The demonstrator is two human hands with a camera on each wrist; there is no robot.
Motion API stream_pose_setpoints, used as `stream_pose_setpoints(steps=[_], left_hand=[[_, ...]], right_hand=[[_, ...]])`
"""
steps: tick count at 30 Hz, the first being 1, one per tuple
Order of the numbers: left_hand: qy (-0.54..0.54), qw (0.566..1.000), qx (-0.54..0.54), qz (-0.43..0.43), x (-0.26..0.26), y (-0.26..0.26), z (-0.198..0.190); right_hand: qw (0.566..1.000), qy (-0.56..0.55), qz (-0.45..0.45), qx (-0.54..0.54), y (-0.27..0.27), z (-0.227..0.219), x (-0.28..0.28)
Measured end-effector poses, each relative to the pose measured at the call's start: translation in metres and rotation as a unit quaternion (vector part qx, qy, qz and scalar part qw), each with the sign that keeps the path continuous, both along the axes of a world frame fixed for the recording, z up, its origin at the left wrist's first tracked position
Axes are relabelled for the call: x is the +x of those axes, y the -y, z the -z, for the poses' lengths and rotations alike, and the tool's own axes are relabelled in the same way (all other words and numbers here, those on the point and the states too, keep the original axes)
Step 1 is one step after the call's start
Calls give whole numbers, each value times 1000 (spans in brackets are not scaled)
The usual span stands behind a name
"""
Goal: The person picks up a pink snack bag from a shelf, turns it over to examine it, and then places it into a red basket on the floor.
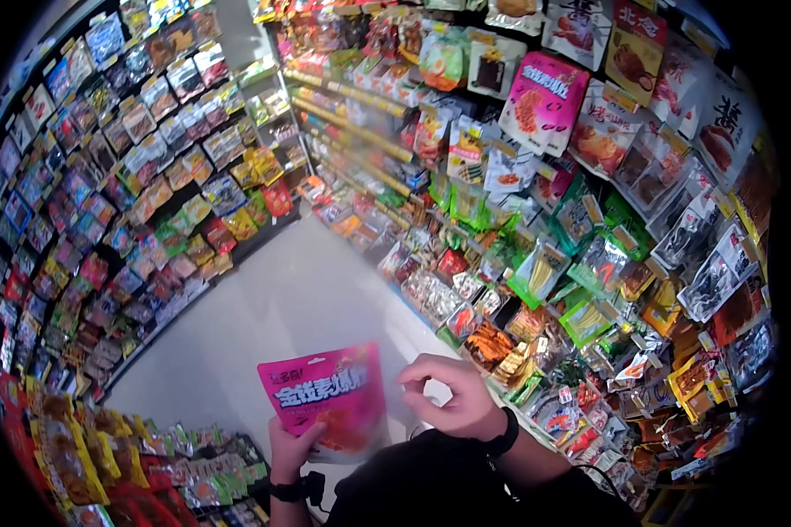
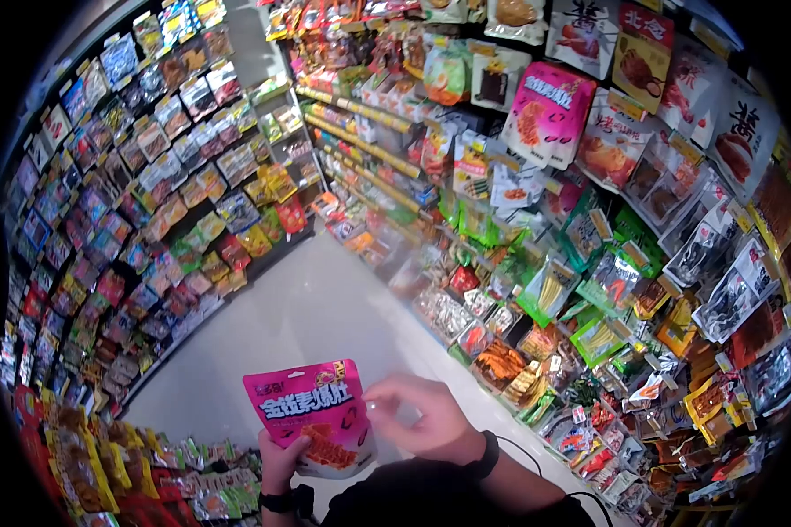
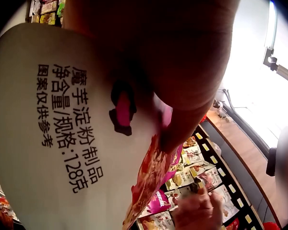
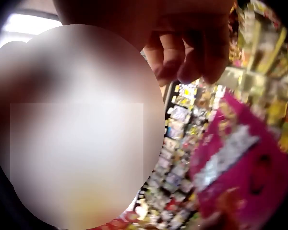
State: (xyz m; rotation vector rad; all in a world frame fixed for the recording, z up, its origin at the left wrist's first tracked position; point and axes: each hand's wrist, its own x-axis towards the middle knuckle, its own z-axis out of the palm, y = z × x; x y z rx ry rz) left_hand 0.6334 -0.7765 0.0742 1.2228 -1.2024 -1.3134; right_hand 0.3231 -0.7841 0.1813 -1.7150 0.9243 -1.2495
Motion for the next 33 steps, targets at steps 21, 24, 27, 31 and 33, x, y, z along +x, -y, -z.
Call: stream_pose_setpoints(steps=[21, 24, 27, 31, 33], left_hand=[[-133, 973, 8, 187, -201, 141, -31], [-165, 955, 34, 244, -220, 161, -30], [-151, 945, 50, 284, -237, 183, -23], [-67, 927, 89, 358, -259, 225, -12], [-5, 907, 92, 411, -267, 251, 8]], right_hand=[[954, 130, 129, 237, 18, 75, -161], [959, 131, 168, 187, 23, 71, -173], [958, 104, 210, 163, 28, 65, -182], [942, 118, 267, 168, 44, 73, -192], [928, 134, 301, 174, 58, 74, -198]])
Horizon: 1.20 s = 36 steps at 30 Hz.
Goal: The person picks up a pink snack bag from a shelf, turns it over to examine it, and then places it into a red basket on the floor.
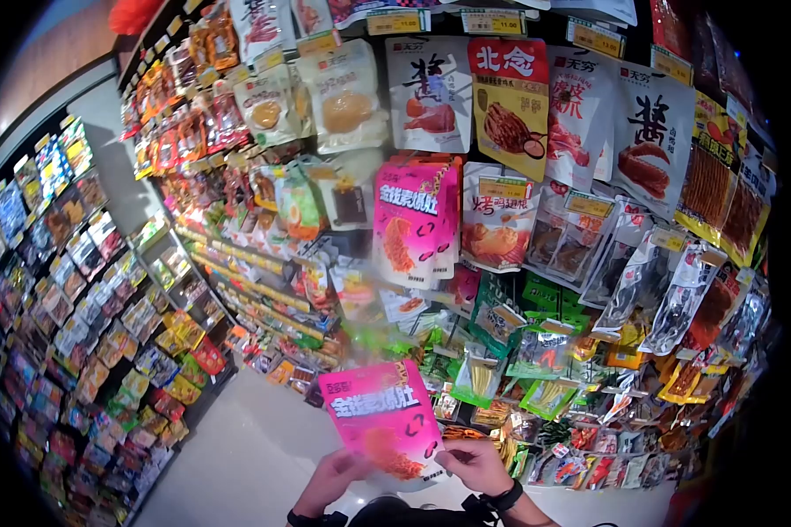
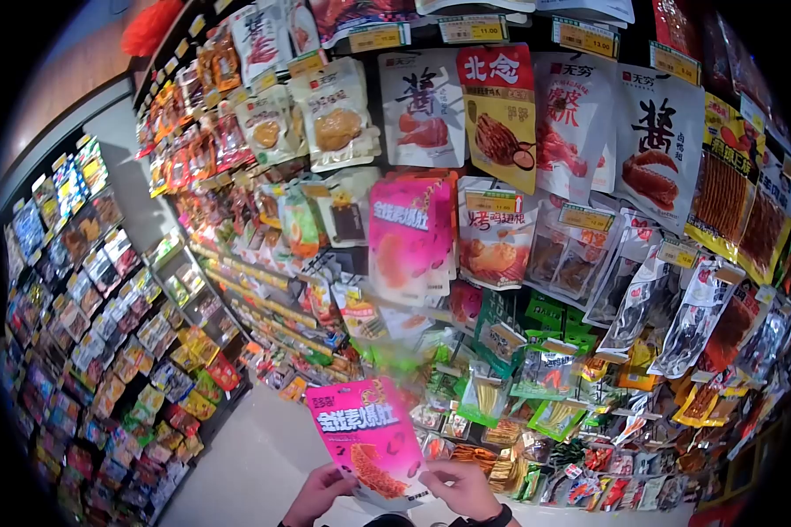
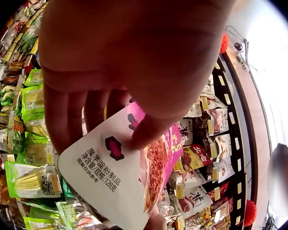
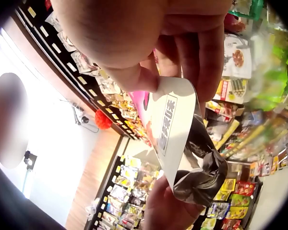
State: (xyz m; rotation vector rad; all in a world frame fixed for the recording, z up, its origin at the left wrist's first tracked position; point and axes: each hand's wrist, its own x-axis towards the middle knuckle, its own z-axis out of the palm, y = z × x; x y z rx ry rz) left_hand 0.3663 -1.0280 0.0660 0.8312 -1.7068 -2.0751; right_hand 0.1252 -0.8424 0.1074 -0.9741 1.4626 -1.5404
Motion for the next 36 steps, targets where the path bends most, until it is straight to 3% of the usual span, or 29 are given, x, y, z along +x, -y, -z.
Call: stream_pose_setpoints(steps=[7, 9, 15, 18, 22, 24, 25, 27, 29, 32, 35, 36], left_hand=[[-15, 997, -28, 71, -34, 97, 27], [6, 992, -88, 95, -42, 131, 34], [-55, 996, 31, 66, -65, 186, 64], [-24, 992, -96, 80, -74, 193, 40], [-51, 994, 29, 88, -95, 201, 54], [-56, 979, 7, 194, -108, 211, 82], [-55, 977, 13, 205, -109, 210, 95], [-79, 972, 65, 213, -116, 208, 94], [-73, 965, 38, 248, -118, 207, 89], [-84, 968, 72, 226, -121, 190, 58], [-87, 951, -21, 295, -116, 186, 54], [-62, 936, -103, 332, -115, 184, 49]], right_hand=[[999, -35, 28, 1, 74, -11, -16], [998, -50, 30, 1, 101, -14, -19], [988, -152, 41, 1, 154, -14, -20], [983, -165, 74, 35, 156, -1, -20], [974, -163, 140, 66, 151, 0, -12], [969, -159, 166, 90, 142, -1, -9], [967, -157, 175, 97, 137, -3, -6], [959, -185, 188, 107, 129, -8, 1], [955, -175, 219, 100, 121, -9, 11], [950, -148, 262, 84, 105, -12, 28], [943, -156, 281, 81, 81, -15, 49], [938, -177, 285, 86, 69, -18, 57]])
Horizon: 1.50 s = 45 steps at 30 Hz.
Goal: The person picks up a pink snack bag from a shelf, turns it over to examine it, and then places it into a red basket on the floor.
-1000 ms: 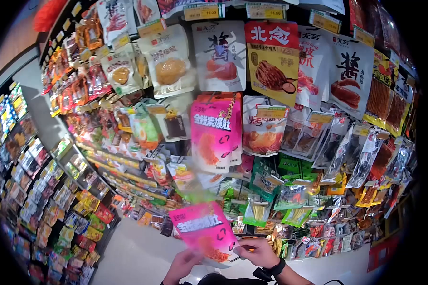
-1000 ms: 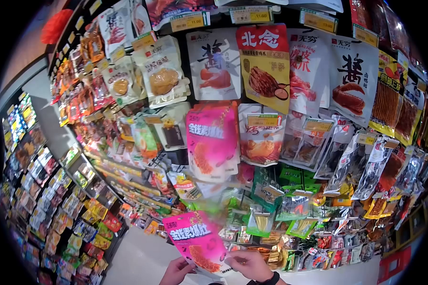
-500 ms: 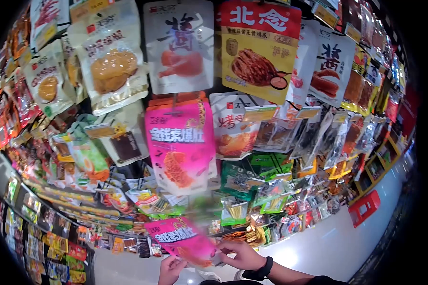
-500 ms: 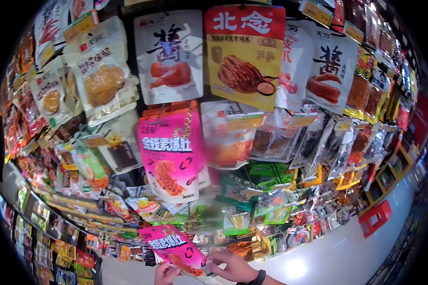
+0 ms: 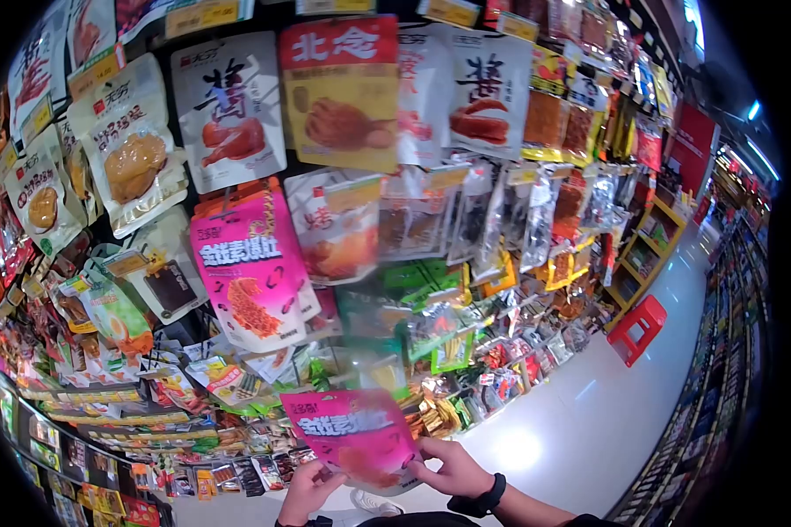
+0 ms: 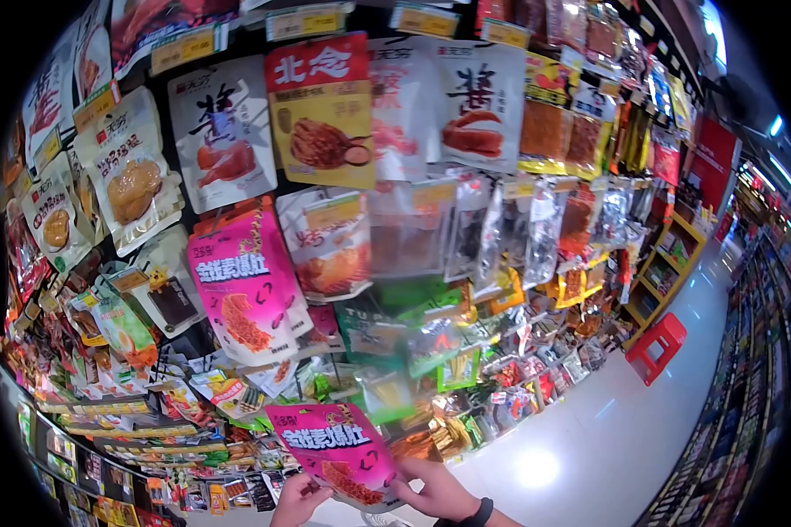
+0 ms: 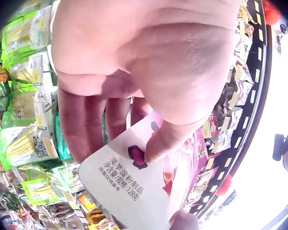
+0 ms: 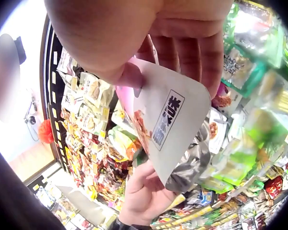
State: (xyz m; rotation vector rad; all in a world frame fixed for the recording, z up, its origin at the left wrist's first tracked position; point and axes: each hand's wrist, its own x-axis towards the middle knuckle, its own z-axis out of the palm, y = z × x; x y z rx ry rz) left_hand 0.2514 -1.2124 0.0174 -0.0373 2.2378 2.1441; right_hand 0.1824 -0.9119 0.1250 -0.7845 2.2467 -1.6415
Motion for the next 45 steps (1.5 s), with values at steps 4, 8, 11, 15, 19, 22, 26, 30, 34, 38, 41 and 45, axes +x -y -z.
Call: stream_pose_setpoints(steps=[4, 8, 11, 15, 19, 22, 26, 30, 34, 38, 41, 45], left_hand=[[14, 997, -28, 65, 7, -47, -61], [-13, 995, -1, 102, 14, -115, -116], [15, 977, -74, 199, 24, -135, -113], [14, 972, 17, 236, 40, -180, -115], [22, 970, 77, 231, 61, -222, -122], [19, 968, 85, 233, 72, -248, -119], [-11, 957, 129, 259, 83, -282, -116], [-7, 945, 176, 275, 94, -310, -120], [-3, 936, 200, 290, 98, -330, -125], [5, 940, 182, 290, 95, -354, -132], [8, 944, 158, 291, 81, -371, -123], [21, 929, 166, 331, 59, -396, -113]], right_hand=[[997, -26, 63, -27, -49, -16, 40], [980, -10, 170, -107, -97, -19, 89], [961, 39, 230, -148, -129, -19, 134], [944, 45, 262, -198, -168, -25, 187], [921, 21, 286, -265, -201, -27, 229], [906, -5, 308, -290, -219, -26, 257], [910, -29, 321, -259, -240, -41, 290], [887, -1, 341, -311, -252, -47, 315], [879, 5, 348, -327, -264, -45, 336], [870, -11, 389, -303, -272, -39, 345], [856, -2, 422, -300, -282, -36, 342], [845, 7, 446, -293, -299, -34, 333]])
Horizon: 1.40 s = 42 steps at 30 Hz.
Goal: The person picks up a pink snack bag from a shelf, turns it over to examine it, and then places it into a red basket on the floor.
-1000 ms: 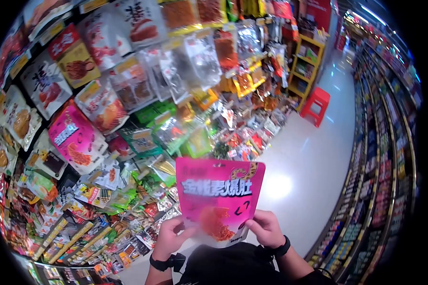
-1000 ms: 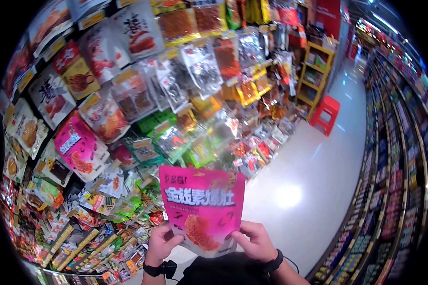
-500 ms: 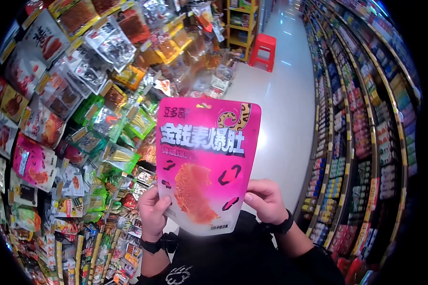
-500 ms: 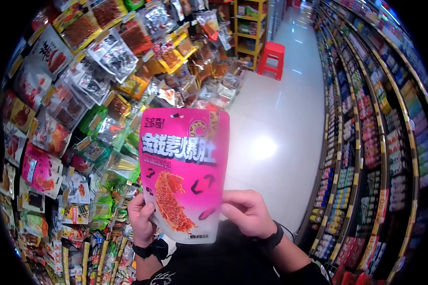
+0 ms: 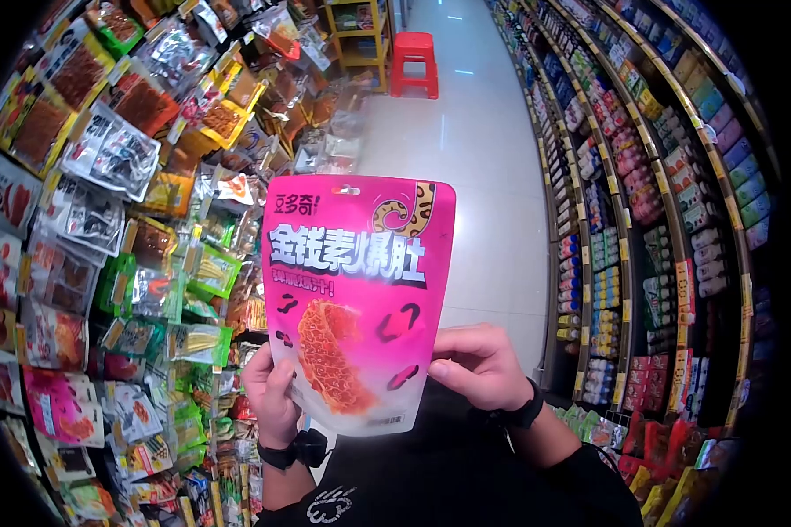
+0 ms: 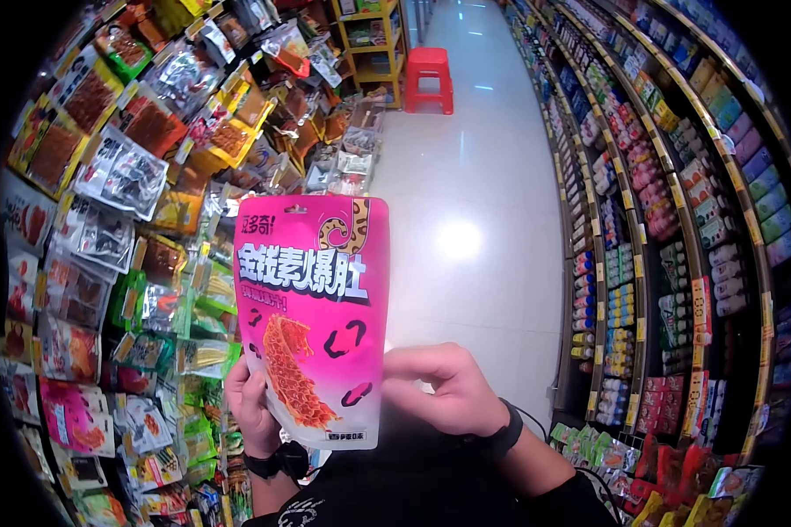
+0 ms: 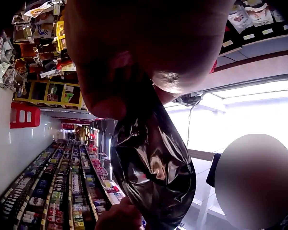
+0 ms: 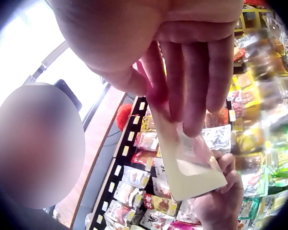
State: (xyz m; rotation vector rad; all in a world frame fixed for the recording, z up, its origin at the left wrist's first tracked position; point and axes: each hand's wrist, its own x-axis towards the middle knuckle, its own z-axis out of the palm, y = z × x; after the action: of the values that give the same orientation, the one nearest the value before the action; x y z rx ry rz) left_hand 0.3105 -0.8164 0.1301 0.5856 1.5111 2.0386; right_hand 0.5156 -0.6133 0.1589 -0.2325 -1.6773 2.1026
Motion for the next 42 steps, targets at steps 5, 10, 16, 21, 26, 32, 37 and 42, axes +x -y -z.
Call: stream_pose_setpoints(steps=[5, 10, 16, 21, 26, 32, 37, 42], left_hand=[[12, 996, 25, 83, -30, -35, -2], [-56, 969, -38, 237, -63, -64, -19], [-109, 936, -71, 326, -115, -96, -5], [-139, 977, -15, 163, -148, -126, -18], [-433, 898, -25, 72, -163, -168, -73], [-516, 822, -41, 238, -153, -252, -73], [-499, 808, -33, 312, -146, -310, -61], [-553, 770, -34, 317, -130, -372, -73]], right_hand=[[996, -37, 57, -56, -28, -8, -24], [981, -77, 175, -32, -70, -4, -56], [960, -92, 264, -30, -93, -18, -96], [956, -6, 183, 231, -102, -29, -138], [921, -15, 174, 349, -112, -23, -167], [935, 84, 159, 306, -142, -6, -159], [953, 74, 124, 265, -191, 8, -141], [934, 34, 145, 325, -256, 3, -134]])
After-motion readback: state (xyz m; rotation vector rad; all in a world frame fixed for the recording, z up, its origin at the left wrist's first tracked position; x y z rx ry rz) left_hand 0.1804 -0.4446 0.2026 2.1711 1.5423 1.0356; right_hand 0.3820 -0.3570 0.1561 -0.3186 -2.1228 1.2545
